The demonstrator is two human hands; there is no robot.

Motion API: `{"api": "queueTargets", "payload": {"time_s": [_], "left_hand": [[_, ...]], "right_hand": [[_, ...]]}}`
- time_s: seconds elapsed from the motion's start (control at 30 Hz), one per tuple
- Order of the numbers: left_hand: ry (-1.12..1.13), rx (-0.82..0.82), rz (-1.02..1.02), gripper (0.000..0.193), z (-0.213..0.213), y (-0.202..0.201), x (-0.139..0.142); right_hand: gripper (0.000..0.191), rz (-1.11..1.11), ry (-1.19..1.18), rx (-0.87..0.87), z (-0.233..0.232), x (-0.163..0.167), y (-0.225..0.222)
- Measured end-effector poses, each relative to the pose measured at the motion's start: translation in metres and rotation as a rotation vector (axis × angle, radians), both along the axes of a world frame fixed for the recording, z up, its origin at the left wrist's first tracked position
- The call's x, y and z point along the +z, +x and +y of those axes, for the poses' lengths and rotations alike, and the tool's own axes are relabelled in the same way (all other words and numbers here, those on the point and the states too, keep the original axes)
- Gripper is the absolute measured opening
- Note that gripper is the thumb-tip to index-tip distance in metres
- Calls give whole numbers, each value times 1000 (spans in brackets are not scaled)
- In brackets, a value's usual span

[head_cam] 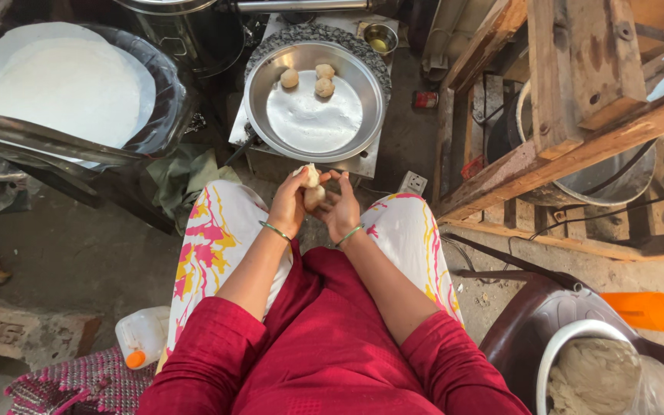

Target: The person sits and portions dough by hand, pinching off pieces and rolling them between the palms into round balls, placing each ball on an oiled steel tray. They then take a larger mass of dough from a bowl on a nearby chair and knead and stretch it while pulling off more pieces to roll.

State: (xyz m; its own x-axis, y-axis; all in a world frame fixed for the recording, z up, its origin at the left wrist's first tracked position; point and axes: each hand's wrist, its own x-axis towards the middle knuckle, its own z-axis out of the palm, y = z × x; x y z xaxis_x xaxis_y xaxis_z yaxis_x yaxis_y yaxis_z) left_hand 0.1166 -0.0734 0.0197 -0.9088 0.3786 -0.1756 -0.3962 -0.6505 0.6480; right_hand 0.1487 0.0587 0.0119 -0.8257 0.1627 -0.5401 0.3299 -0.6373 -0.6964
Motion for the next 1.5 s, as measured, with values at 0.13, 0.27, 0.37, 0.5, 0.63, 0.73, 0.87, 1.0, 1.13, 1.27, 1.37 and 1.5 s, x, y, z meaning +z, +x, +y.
{"api": "queueTargets", "payload": {"time_s": [0.13, 0.27, 0.37, 0.5, 0.63, 0.73, 0.87, 1.0, 1.13, 1.27, 1.37, 1.5], "left_hand": [[133, -58, 21, 43, -2, 6, 19], [275, -35, 71, 42, -7, 4, 30], [320, 39, 47, 36, -17, 1, 25], [207, 194, -83, 27, -25, -7, 8], [71, 250, -103, 44, -22, -12, -4], [38, 242, -142, 52, -21, -11, -5], [9, 224, -171, 50, -22, -11, -3], [-5, 221, -181, 44, -21, -13, -5], [1, 203, -196, 36, -20, -15, -10], [-17, 200, -208, 31, -19, -18, -11], [-50, 199, -213, 27, -17, -20, -12], [-139, 190, -214, 22, -17, -21, -16]], "right_hand": [[56, 47, -100, 50, 6, 8, -2], [43, 7, -248, 38, 11, 3, -6], [44, 5, -237, 18, 17, 0, -8], [61, 241, -322, 132, 28, 5, -8], [53, 336, -202, 111, 26, 32, -5], [28, 185, -85, 35, 20, 57, -1], [49, 324, -134, 63, 20, 75, 5], [60, 659, -600, 133, 29, 68, 3], [46, 273, -387, -68, 41, 50, -4], [38, 149, -265, -137, 47, 36, -14], [51, 130, -90, -67, 49, 28, -17], [60, 130, 30, 16, 40, 8, -15]]}}
